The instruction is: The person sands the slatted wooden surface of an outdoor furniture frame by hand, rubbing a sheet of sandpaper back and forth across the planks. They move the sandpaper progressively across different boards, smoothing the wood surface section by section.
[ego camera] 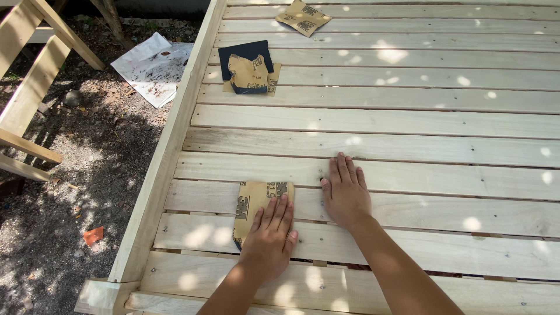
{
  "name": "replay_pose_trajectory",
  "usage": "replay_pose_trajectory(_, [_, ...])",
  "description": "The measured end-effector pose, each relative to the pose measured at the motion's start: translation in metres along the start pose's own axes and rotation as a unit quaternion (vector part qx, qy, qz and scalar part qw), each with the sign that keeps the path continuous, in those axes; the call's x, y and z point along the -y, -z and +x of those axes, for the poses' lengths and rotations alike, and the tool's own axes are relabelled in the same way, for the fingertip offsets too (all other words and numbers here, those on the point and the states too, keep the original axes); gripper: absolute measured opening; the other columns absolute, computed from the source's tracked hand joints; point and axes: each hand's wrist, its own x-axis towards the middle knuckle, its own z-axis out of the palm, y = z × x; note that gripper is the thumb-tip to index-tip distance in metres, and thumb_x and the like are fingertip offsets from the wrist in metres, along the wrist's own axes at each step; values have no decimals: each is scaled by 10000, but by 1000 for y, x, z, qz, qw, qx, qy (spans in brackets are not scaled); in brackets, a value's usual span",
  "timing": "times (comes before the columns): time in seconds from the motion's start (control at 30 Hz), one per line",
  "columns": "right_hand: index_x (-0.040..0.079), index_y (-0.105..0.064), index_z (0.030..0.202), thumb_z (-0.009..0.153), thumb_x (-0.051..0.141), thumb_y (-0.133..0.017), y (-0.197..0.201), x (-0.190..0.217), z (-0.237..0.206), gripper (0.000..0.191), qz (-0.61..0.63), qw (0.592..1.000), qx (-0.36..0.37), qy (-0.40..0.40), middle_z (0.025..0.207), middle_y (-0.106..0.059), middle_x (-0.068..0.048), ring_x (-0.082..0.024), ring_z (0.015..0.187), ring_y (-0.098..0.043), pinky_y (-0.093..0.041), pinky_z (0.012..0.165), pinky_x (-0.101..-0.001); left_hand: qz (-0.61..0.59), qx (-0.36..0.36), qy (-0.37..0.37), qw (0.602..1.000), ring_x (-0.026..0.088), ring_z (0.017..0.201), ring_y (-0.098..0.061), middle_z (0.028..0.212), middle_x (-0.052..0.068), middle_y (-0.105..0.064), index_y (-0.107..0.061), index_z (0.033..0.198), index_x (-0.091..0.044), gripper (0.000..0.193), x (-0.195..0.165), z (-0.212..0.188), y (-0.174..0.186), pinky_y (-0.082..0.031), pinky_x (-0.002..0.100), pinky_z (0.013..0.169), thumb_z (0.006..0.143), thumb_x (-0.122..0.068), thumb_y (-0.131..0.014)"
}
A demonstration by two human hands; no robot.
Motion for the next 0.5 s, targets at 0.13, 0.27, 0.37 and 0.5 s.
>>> replay_pose_trajectory(0.13, [78,-187,1590,1045,446,-211,1,7,-1,658,9,1000,-7,-8,1685,-111,-113,-263,1550,-71,-87,1236,-442,-21,27,23,999,266,1563,-61,1708,96,-88,-161,1613,-75,648,2,26,4,-58,458,1242,1058,-404,-233])
replay_pose_trajectory(0.27, [96,-201,1592,1041,449,-220,3,11,0,655,17,1000,4,-11,1687,-113,-105,-260,1552,-71,-86,1240,-448,-42,128,102,986,226,1577,36,1720,32,15,-67,1628,-125,657,12,113,12,-15,431,1266,1047,-417,-169])
replay_pose_trajectory(0.37, [97,-206,1595,1047,447,-220,5,11,-1,651,23,1000,1,-11,1688,-114,-107,-257,1556,-72,-84,1245,-449,-36,132,126,983,213,1574,65,1723,19,57,-37,1629,-139,663,12,149,16,-3,417,1269,1041,-425,-145])
replay_pose_trajectory(0.5, [96,-200,1601,1049,454,-228,6,9,-1,659,30,999,4,-13,1690,-107,-109,-254,1562,-70,-76,1256,-442,-44,127,98,986,230,1570,59,1715,55,52,-32,1619,-100,661,2,96,13,-2,419,1258,1055,-424,-148])
